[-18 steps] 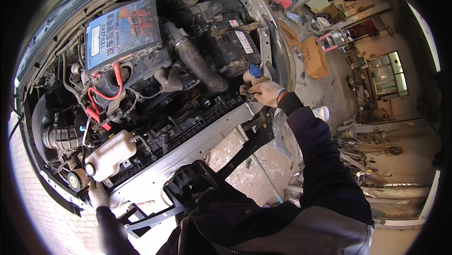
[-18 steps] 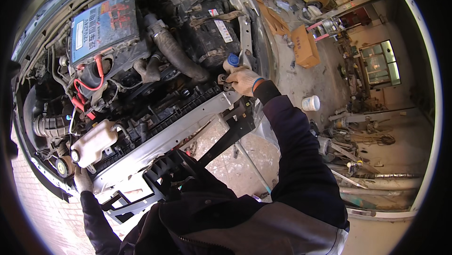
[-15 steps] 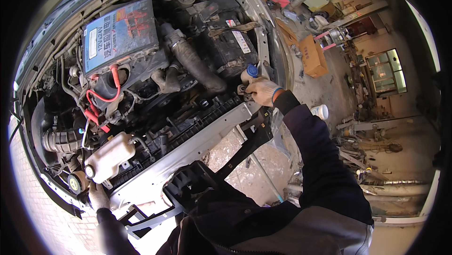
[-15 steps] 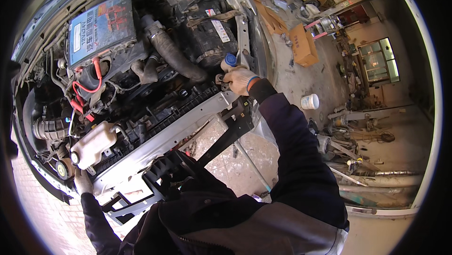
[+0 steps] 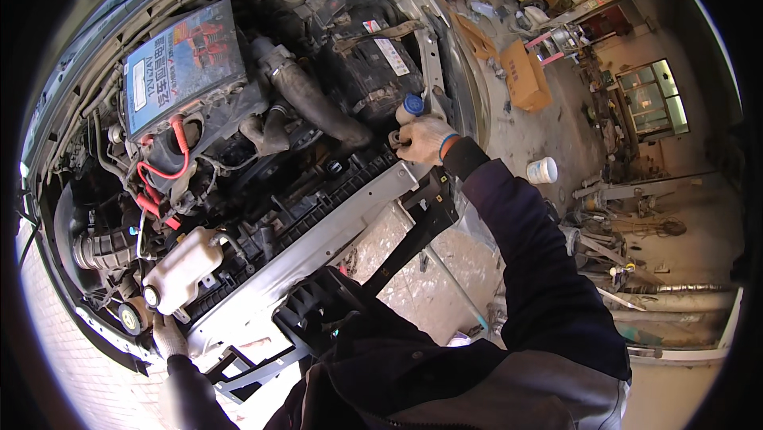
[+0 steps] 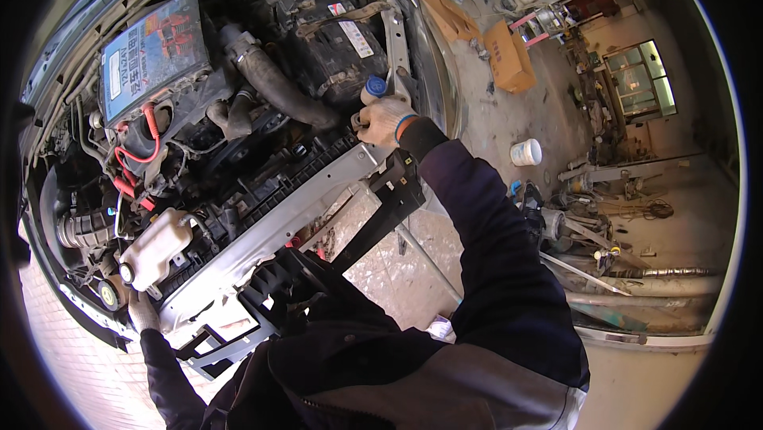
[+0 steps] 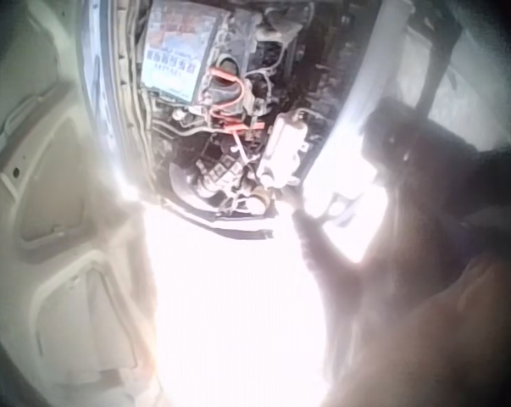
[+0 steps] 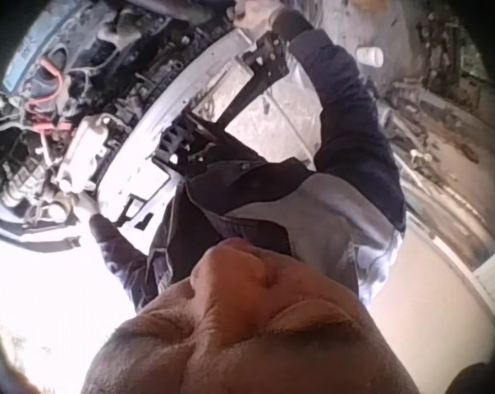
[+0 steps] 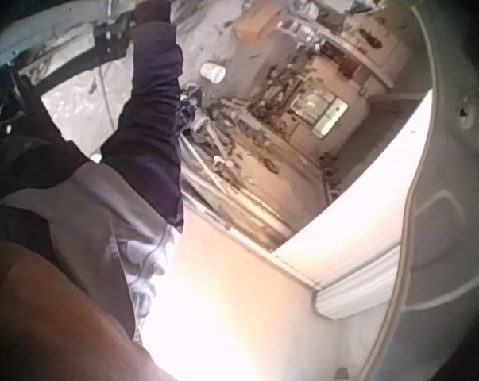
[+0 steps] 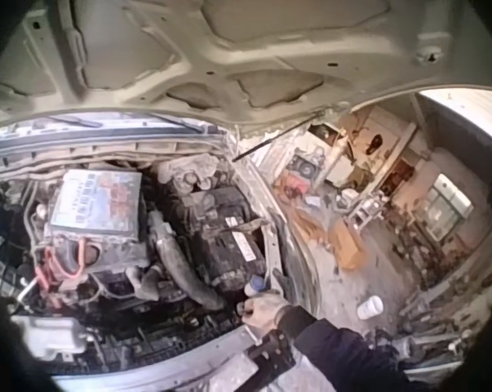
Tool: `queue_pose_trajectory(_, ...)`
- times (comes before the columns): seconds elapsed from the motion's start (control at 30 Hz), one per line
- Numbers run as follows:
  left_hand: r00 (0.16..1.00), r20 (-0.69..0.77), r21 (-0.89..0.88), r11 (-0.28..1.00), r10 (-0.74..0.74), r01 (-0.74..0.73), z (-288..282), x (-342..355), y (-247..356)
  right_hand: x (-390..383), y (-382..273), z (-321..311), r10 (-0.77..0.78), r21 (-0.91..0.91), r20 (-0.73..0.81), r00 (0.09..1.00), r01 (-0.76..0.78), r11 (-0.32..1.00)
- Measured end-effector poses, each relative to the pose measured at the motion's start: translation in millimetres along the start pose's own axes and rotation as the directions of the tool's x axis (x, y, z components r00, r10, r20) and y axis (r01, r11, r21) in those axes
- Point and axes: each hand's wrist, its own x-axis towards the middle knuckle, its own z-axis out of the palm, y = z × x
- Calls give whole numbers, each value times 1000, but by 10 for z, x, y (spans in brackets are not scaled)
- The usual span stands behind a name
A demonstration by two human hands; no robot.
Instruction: The person works under the open hood of a silver car, manipulating a white plastic reservoir and nearby hoses with gloved hands. They briefly walk away to retrieve a pair of pliers and return to continue adjusting components in the engine bay.
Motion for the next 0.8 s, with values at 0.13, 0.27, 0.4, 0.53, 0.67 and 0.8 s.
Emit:
queue_pose_trajectory(0.13, 1000, -3, -11, 1000, -21, 21, 2, -9, -16, -68, 140, -39, -133, 7, -15, 991, 133, 991)
queue_pose_trajectory(0.27, 1000, -21, -70, 998, -1, 0, 34, -29, 13, -88, 181, -48, -162, 50, -36, 986, 164, 985)
queue_pose_trajectory(0.4, 1000, -26, -15, 1000, -6, 5, 7, -69, 106, -39, 188, -42, -158, 58, -29, 987, 159, 986)
queue_pose_trajectory(0.53, 1000, -22, 1, 1000, -14, 14, 11, -75, 101, -30, 247, -26, -110, 73, -26, 994, 112, 991)
queue_pose_trajectory(0.67, 1000, -14, 17, 1000, 10, -10, 14, -47, 3, -19, 232, 16, -72, 74, -68, 995, 77, 994)
queue_pose_trajectory(0.8, 999, -30, 39, 999, 18, -17, 7, -63, 47, 119, 149, 57, -1, -4, 19, 1000, 2, 1000)
